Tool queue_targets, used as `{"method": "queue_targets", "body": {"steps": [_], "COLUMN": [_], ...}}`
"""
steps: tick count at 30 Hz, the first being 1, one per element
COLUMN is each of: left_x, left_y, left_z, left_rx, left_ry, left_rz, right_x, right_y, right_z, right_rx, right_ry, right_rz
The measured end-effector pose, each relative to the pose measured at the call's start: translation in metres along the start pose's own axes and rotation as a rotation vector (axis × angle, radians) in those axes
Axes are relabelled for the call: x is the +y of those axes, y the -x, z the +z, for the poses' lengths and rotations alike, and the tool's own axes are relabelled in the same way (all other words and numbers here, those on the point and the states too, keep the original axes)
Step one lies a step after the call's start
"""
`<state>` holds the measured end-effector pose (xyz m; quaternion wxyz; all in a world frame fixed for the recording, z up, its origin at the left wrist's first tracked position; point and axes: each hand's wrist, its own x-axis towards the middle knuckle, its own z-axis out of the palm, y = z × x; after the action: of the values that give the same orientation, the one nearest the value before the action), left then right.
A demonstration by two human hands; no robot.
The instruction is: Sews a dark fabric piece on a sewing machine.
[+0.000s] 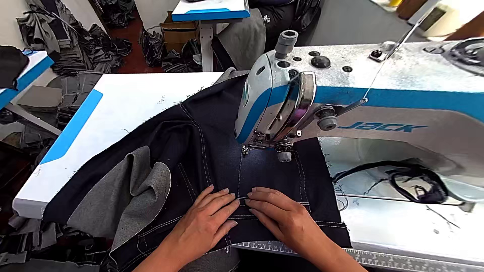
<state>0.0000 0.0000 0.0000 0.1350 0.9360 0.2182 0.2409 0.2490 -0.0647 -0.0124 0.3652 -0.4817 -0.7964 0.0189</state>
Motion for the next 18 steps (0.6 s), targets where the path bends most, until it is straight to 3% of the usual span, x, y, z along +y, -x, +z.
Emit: {"method": "queue_targets", "body": {"steps": [10,18], "left_x": [0.001,0.004], "left_y": [-0.001,-0.002], "left_z": [-0.004,0.005], "left_rx": [-0.049,0.046], "left_ry": [-0.004,-0.083], "left_rz": [-0.007,-0.007], "right_x": [-0.002,-0.002], "right_y": [0.002,0.001], "right_z": [-0.001,0.0], "right_rx": [-0.021,-0.013], "right_ry": [-0.011,-0.012], "right_rz": [0.017,0.024]}}
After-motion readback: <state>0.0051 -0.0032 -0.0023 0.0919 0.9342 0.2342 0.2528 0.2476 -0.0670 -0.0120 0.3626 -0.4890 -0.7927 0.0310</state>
